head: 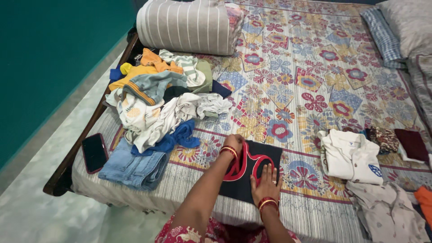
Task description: The person folds several pieces of clothing on a bed, including a white shirt, a dark t-shirt, and a white t-shirt. Each item is smoothed, folded in half, and then folded again into a compact stack before being placed aside.
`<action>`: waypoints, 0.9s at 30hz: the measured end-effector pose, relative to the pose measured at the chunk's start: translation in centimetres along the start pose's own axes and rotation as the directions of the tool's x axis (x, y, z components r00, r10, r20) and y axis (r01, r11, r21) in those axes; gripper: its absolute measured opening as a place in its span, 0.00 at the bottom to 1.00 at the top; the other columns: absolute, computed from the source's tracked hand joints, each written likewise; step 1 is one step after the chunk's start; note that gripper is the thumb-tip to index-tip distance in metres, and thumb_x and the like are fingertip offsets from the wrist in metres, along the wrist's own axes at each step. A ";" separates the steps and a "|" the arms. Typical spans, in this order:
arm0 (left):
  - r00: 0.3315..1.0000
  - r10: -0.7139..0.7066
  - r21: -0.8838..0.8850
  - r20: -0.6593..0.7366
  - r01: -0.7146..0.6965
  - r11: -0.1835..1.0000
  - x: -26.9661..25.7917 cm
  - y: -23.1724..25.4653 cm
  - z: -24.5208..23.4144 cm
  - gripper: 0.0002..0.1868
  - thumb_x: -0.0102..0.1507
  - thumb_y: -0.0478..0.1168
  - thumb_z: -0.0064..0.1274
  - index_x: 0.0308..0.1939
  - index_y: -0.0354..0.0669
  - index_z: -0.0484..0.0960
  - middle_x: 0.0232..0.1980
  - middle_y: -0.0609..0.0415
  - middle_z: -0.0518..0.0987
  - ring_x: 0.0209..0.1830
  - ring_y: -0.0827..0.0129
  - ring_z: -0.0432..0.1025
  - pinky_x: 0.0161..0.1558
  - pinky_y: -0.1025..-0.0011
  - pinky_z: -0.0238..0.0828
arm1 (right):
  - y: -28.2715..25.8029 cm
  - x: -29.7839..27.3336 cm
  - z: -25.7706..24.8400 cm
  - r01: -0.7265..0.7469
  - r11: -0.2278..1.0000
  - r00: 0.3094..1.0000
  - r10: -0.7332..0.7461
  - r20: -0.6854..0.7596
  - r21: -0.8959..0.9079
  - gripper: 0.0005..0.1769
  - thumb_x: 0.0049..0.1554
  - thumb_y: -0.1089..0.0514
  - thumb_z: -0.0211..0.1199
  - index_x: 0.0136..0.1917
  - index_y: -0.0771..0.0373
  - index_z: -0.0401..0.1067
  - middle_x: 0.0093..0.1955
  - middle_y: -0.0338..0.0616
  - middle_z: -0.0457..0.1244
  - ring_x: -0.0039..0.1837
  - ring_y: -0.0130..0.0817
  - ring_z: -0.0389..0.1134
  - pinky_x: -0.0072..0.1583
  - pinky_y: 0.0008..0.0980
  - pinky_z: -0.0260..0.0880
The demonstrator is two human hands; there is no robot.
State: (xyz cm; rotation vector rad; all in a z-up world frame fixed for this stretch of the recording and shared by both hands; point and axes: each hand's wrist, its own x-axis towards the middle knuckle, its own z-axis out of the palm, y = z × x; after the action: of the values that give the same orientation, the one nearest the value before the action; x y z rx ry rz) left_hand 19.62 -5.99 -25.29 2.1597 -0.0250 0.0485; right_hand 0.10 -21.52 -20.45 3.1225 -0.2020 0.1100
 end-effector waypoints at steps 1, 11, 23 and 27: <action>0.999 -0.046 -0.155 0.027 0.050 0.987 0.2 -0.3 0.5 0.09 0.59 0.30 0.56 0.40 0.44 0.88 0.44 0.47 0.86 0.46 0.58 0.81 0.51 0.65 0.78 | 0.0 -0.2 0.0 0.000 1.000 1.000 0.000 -0.001 -0.001 0.44 0.62 0.29 0.37 0.81 0.59 0.47 0.85 0.43 0.40 0.85 0.40 0.38 0.79 0.50 0.33; 0.980 0.000 -0.027 -0.197 -0.006 1.000 -1.9 1.5 -2.3 0.21 0.52 0.22 0.51 0.48 0.38 0.82 0.51 0.39 0.80 0.54 0.49 0.74 0.58 0.59 0.71 | 0.0 -0.3 0.3 0.002 1.000 0.999 -0.002 -0.033 -0.001 0.44 0.62 0.30 0.38 0.81 0.59 0.47 0.85 0.42 0.41 0.84 0.40 0.39 0.79 0.49 0.34; 0.943 0.155 0.536 0.293 -0.296 0.791 -14.6 7.1 -2.6 0.45 0.65 0.63 0.43 0.78 0.42 0.53 0.81 0.45 0.49 0.82 0.50 0.41 0.75 0.42 0.29 | 0.7 0.1 2.2 0.024 0.998 0.999 -0.026 -0.031 -0.060 0.45 0.62 0.31 0.41 0.82 0.59 0.45 0.86 0.45 0.38 0.85 0.41 0.37 0.80 0.51 0.33; 0.962 -0.035 0.658 0.270 -0.158 0.736 -13.6 6.7 -5.2 0.49 0.65 0.72 0.33 0.82 0.48 0.45 0.85 0.52 0.42 0.84 0.53 0.35 0.78 0.46 0.20 | 0.5 -0.2 1.8 0.009 0.997 0.991 0.001 -0.130 0.078 0.50 0.60 0.28 0.43 0.82 0.62 0.44 0.85 0.56 0.37 0.84 0.46 0.39 0.79 0.49 0.34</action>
State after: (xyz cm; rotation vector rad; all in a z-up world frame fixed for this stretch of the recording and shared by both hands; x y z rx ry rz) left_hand 5.66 -5.38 -17.44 2.8913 -0.2767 -0.2336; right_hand -0.04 -22.06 -22.25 3.1774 -0.1939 0.3288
